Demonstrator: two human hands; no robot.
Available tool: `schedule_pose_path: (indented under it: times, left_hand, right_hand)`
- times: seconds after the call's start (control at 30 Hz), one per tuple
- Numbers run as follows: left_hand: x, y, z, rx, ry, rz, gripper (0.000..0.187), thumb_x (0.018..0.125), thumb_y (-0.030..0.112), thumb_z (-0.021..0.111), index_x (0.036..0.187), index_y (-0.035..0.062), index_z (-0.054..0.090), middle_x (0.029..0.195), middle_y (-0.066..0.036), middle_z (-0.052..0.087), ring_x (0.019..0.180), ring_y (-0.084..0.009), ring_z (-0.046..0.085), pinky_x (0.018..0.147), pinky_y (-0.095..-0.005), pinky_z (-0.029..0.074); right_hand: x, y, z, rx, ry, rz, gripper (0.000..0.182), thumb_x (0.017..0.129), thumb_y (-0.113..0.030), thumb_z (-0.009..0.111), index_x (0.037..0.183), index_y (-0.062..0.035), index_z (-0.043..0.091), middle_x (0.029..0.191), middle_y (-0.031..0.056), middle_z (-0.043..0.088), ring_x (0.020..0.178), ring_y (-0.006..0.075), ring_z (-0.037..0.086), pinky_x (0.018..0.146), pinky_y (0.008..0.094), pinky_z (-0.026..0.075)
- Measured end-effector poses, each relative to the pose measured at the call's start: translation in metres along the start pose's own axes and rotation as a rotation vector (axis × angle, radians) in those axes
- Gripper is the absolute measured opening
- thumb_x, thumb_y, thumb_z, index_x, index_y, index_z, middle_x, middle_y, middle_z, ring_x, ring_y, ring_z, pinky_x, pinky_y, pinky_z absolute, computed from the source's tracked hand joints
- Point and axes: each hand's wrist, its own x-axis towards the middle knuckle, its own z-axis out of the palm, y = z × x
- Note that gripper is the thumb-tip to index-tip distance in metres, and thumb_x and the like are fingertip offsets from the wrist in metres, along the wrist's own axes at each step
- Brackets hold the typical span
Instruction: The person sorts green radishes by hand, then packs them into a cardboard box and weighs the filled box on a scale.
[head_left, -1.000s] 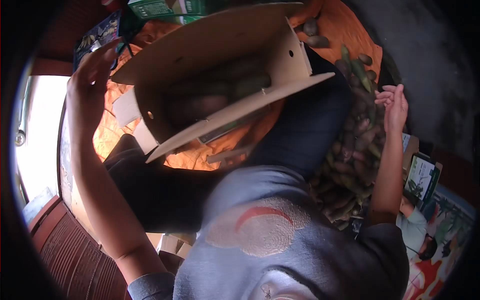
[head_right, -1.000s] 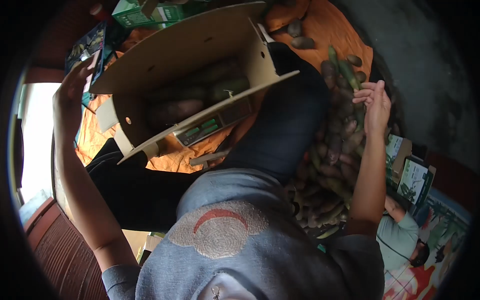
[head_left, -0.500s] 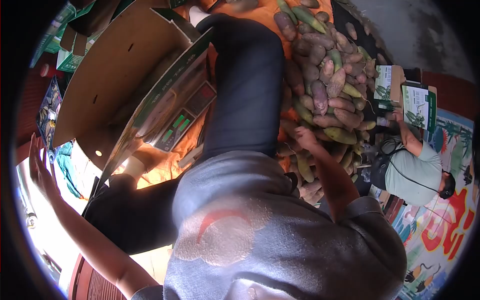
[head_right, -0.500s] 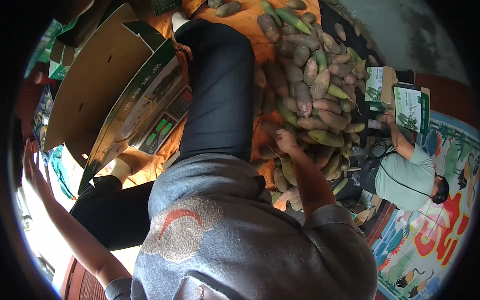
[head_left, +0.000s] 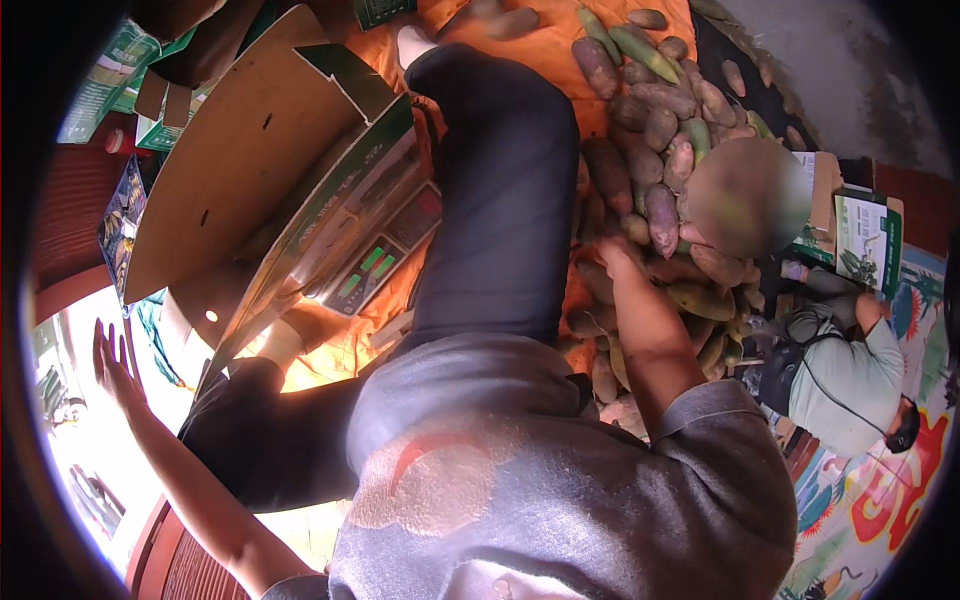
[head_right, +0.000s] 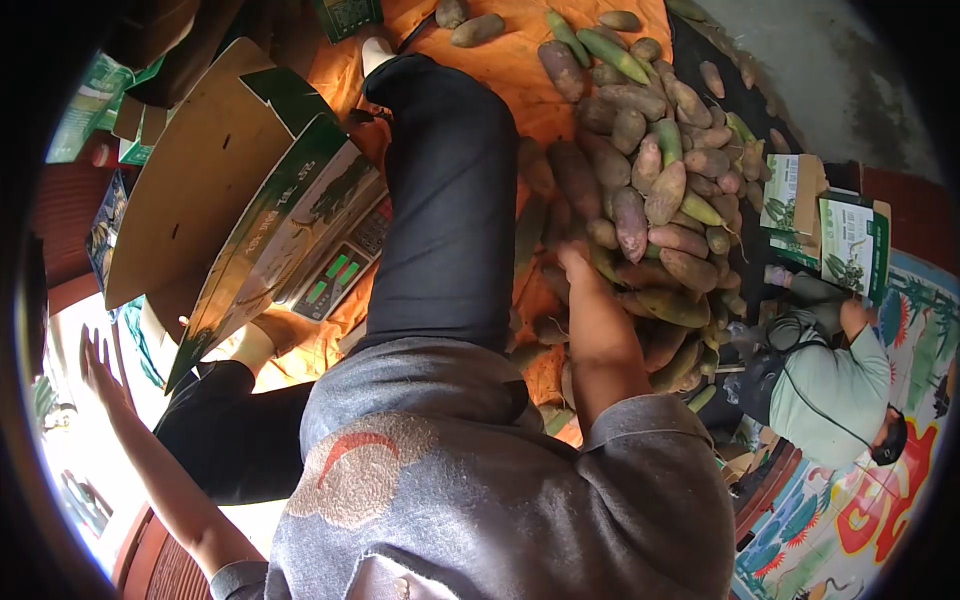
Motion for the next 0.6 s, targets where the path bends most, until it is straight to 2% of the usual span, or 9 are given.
schedule_pose_path:
  times: [0.1,0.2,0.3,0.4,0.5,0.6]
  left_hand:
    - [0.000,-0.016,-0.015,0.103,0.030,0.006,0.037,0.098,0.019,0.037,0.131,0.0038,0.047,0.135,-0.014,0.045,0.126,-0.0265,0.043,0.107,-0.0402,0.035]
    - [-0.001,-0.024,-0.024,0.167,0.044,0.000,0.036,0.098,0.017,0.034,0.130,0.0036,0.048,0.133,-0.014,0.047,0.125,-0.0274,0.044,0.107,-0.0404,0.036]
    - [-0.001,-0.030,-0.032,0.192,0.072,-0.022,0.036,0.098,0.016,0.034,0.129,0.0044,0.049,0.133,-0.014,0.048,0.125,-0.0268,0.045,0.106,-0.0395,0.036]
    - [0.005,-0.030,-0.030,0.168,0.090,-0.035,0.035,0.098,0.016,0.034,0.128,0.0045,0.049,0.132,-0.014,0.049,0.124,-0.0264,0.046,0.106,-0.0391,0.037]
    - [-0.001,-0.013,-0.010,0.129,0.106,-0.043,0.035,0.099,0.015,0.035,0.128,0.0026,0.049,0.132,-0.014,0.048,0.123,-0.0265,0.047,0.106,-0.0394,0.037]
    - [0.014,-0.025,-0.014,0.134,0.051,0.058,0.035,0.097,0.017,0.041,0.127,0.0006,0.049,0.132,-0.015,0.048,0.123,-0.0274,0.046,0.105,-0.0407,0.038]
  right_hand:
    - [0.006,-0.002,0.016,0.181,0.081,0.137,0.027,0.079,-0.018,0.063,0.105,-0.0137,0.058,0.107,0.0050,0.055,0.095,0.0196,0.054,0.069,0.0361,0.045]
    - [-0.012,-0.014,0.021,0.348,0.031,0.225,0.025,0.080,-0.020,0.064,0.104,-0.0137,0.059,0.108,0.0042,0.054,0.094,0.0193,0.053,0.073,0.0377,0.044]
    - [-0.007,-0.012,0.019,0.409,-0.112,0.201,0.024,0.082,-0.020,0.063,0.105,-0.0146,0.059,0.103,0.0033,0.056,0.092,0.0182,0.053,0.071,0.0347,0.044]
    - [0.041,0.009,0.022,0.193,-0.082,0.096,0.040,0.078,-0.039,0.071,0.107,-0.0137,0.060,0.088,0.0015,0.057,0.067,0.0157,0.046,0.063,0.0325,0.041]
    - [0.090,0.029,0.034,0.285,-0.141,0.078,0.040,0.079,-0.036,0.071,0.107,-0.0099,0.060,0.082,0.0003,0.053,0.059,0.0136,0.041,0.065,0.0311,0.044]
    - [0.061,0.003,0.047,0.310,-0.151,0.082,0.039,0.080,-0.035,0.071,0.107,-0.0095,0.059,0.083,0.0006,0.054,0.061,0.0141,0.042,0.067,0.0317,0.044]
